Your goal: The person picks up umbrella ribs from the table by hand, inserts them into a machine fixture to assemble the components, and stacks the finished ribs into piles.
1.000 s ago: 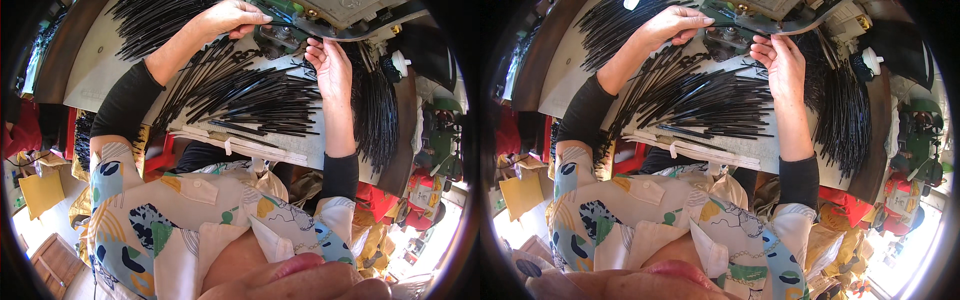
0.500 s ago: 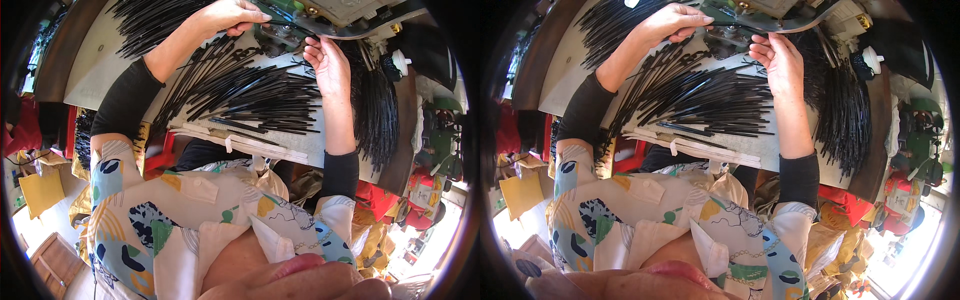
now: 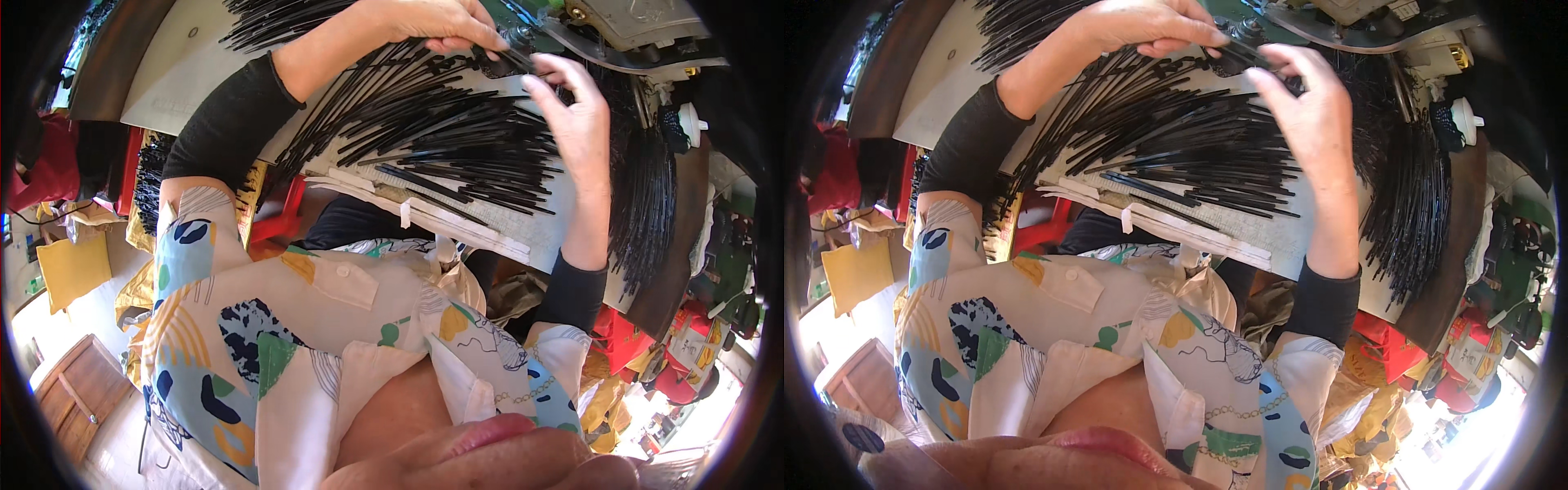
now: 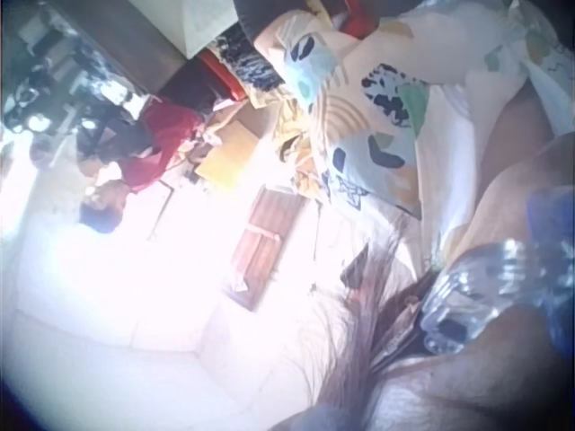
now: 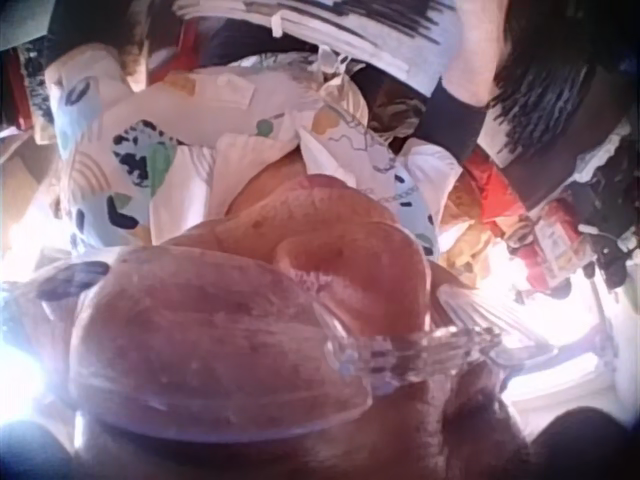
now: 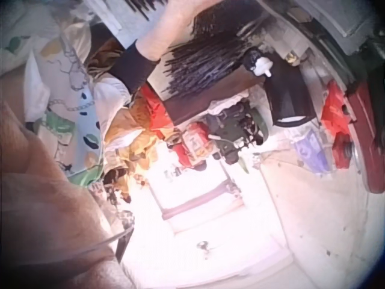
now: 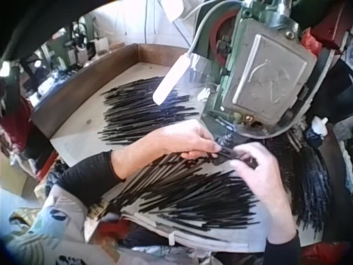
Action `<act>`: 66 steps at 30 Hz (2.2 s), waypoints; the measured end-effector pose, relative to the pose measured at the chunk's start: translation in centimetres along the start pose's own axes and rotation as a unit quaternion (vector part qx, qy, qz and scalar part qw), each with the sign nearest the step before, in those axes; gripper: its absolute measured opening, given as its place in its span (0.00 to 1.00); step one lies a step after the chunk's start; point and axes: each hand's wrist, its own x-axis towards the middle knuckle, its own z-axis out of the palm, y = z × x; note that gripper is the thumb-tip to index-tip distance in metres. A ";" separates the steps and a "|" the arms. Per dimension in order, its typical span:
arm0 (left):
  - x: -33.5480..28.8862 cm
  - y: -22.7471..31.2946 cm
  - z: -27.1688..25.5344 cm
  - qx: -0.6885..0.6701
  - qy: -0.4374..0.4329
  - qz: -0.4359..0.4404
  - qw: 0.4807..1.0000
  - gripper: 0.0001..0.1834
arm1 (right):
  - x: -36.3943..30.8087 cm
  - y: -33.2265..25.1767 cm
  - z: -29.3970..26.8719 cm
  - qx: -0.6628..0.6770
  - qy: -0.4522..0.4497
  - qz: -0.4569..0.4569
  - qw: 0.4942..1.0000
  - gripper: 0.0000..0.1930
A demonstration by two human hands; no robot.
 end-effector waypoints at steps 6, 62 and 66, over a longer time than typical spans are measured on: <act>-0.7 0.9 0.2 0.081 -0.022 0.001 0.996 0.18 | -0.4 -0.9 0.1 -0.064 -0.045 -0.041 0.996 0.10; 0.9 -1.6 1.3 0.004 0.090 0.101 0.991 0.15 | -0.9 -1.0 -0.7 0.337 -0.182 0.245 0.891 0.16; 1.5 -1.0 1.4 0.028 0.099 0.129 0.986 0.15 | -0.8 -0.9 -0.7 0.345 -0.160 0.248 0.891 0.17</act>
